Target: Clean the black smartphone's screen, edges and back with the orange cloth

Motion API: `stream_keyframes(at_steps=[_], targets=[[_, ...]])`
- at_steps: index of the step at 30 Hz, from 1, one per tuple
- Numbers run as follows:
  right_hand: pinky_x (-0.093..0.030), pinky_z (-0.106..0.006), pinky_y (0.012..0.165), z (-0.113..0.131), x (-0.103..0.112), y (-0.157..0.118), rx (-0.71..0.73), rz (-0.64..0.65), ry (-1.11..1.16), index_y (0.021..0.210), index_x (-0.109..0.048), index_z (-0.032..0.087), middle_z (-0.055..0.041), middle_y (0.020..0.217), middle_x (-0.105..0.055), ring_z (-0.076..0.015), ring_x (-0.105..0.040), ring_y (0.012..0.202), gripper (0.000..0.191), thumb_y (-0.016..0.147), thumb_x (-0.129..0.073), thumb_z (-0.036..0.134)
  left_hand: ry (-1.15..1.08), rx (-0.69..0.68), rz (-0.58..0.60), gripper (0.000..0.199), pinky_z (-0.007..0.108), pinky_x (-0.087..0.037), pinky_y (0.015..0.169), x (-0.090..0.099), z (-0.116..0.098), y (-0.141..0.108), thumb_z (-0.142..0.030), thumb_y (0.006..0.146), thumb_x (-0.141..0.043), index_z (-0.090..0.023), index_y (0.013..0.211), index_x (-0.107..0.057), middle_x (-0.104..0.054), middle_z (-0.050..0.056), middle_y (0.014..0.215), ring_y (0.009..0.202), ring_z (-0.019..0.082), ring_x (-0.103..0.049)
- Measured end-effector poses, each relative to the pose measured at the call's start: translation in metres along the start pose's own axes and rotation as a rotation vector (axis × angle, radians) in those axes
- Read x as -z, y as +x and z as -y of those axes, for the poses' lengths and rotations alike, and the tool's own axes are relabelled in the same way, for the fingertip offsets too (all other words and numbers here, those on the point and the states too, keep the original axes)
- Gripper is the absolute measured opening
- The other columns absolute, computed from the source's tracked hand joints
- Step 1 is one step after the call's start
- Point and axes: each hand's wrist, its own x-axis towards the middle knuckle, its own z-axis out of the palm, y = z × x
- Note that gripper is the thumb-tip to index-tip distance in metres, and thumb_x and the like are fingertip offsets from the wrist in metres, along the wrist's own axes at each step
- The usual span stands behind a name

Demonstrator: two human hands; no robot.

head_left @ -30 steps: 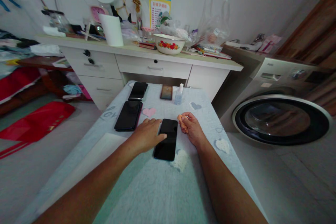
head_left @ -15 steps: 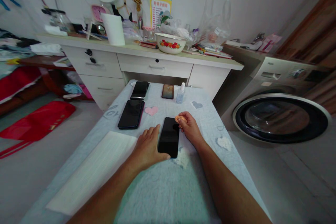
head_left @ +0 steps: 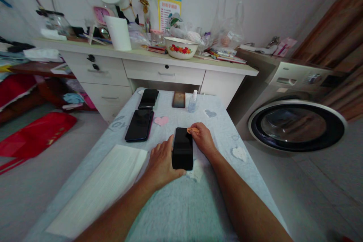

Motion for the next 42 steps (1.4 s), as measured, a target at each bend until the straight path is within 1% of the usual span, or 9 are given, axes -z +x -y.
stream_keyframes(at_steps=[5, 10, 14, 19, 23, 29, 33, 36, 42], targets=[[-0.043, -0.031, 0.079, -0.004, -0.002, 0.0, 0.029, 0.027, 0.002, 0.101, -0.062, 0.024, -0.0028, 0.094, -0.063, -0.0183, -0.057, 0.085, 0.019, 0.083, -0.054, 0.025, -0.006, 0.013, 0.006, 0.109, 0.045, -0.037, 0.091, 0.001, -0.002, 0.001, -0.05, 0.049, -0.076, -0.023, 0.141, -0.023, -0.056, 0.01, 0.112, 0.105, 0.033, -0.05], [-0.041, -0.03, 0.078, -0.002, -0.002, 0.0, 0.072, 0.061, -0.027, 0.089, -0.066, 0.025, -0.0026, 0.088, -0.061, -0.0183, -0.056, 0.083, 0.013, 0.082, -0.056, 0.02, 0.042, 0.006, -0.022, 0.099, 0.044, -0.038, 0.089, -0.002, 0.0, 0.002, -0.05, 0.048, -0.075, -0.022, 0.134, -0.035, -0.055, 0.01, 0.113, 0.103, 0.032, -0.049], [-0.04, -0.03, 0.075, 0.0, -0.002, 0.001, 0.064, 0.07, -0.092, 0.09, -0.066, 0.024, -0.0033, 0.086, -0.059, -0.0184, -0.054, 0.081, 0.015, 0.083, -0.056, 0.017, 0.077, -0.006, -0.043, 0.089, 0.043, -0.038, 0.089, -0.005, 0.002, 0.002, -0.053, 0.047, -0.075, -0.021, 0.124, -0.044, -0.051, 0.01, 0.116, 0.104, 0.033, -0.047], [-0.041, -0.03, 0.075, 0.002, 0.001, 0.0, 0.06, 0.119, -0.105, 0.093, -0.067, 0.023, -0.0036, 0.088, -0.057, -0.0177, -0.055, 0.08, 0.015, 0.082, -0.058, 0.019, 0.073, -0.011, -0.037, 0.085, 0.043, -0.039, 0.088, -0.004, 0.003, 0.002, -0.056, 0.046, -0.075, -0.02, 0.118, -0.047, -0.051, 0.011, 0.116, 0.103, 0.032, -0.045], [-0.042, -0.03, 0.073, 0.005, 0.005, 0.0, 0.059, 0.175, -0.095, 0.094, -0.068, 0.023, -0.0039, 0.087, -0.056, -0.0174, -0.056, 0.078, 0.016, 0.081, -0.06, 0.018, 0.067, -0.024, -0.027, 0.086, 0.043, -0.039, 0.089, -0.003, 0.004, 0.002, -0.056, 0.047, -0.075, -0.019, 0.119, -0.047, -0.05, 0.011, 0.117, 0.103, 0.031, -0.045], [-0.041, -0.027, 0.073, 0.015, 0.017, 0.0, 0.079, 0.294, -0.123, 0.091, -0.07, 0.021, -0.0029, 0.084, -0.058, -0.0155, -0.056, 0.079, 0.018, 0.079, -0.06, 0.012, 0.073, -0.045, -0.018, 0.085, 0.042, -0.039, 0.089, -0.002, 0.004, 0.002, -0.055, 0.048, -0.076, -0.017, 0.118, -0.046, -0.05, 0.01, 0.115, 0.103, 0.031, -0.045], [-0.041, -0.024, 0.073, 0.025, 0.024, -0.002, 0.094, 0.389, -0.118, 0.089, -0.07, 0.02, -0.0017, 0.085, -0.06, -0.0126, -0.056, 0.078, 0.023, 0.076, -0.058, 0.006, 0.07, -0.047, -0.021, 0.082, 0.042, -0.038, 0.089, 0.0, 0.004, 0.001, -0.052, 0.051, -0.075, -0.017, 0.119, -0.046, -0.049, 0.01, 0.116, 0.104, 0.031, -0.045], [-0.041, -0.023, 0.073, 0.034, 0.028, -0.004, 0.103, 0.467, -0.134, 0.086, -0.07, 0.02, -0.0011, 0.084, -0.061, -0.0118, -0.056, 0.077, 0.025, 0.073, -0.057, 0.003, 0.062, -0.047, -0.012, 0.083, 0.042, -0.038, 0.089, 0.001, 0.003, 0.001, -0.053, 0.05, -0.075, -0.017, 0.12, -0.045, -0.049, 0.01, 0.117, 0.104, 0.031, -0.045], [-0.042, -0.023, 0.073, 0.052, 0.033, -0.019, 0.147, 0.595, -0.173, 0.087, -0.07, 0.019, -0.0021, 0.085, -0.06, -0.0118, -0.056, 0.076, 0.025, 0.074, -0.056, 0.002, 0.072, -0.037, 0.0, 0.084, 0.042, -0.039, 0.087, 0.003, 0.004, 0.001, -0.053, 0.049, -0.076, -0.016, 0.119, -0.047, -0.049, 0.011, 0.117, 0.104, 0.031, -0.045]])
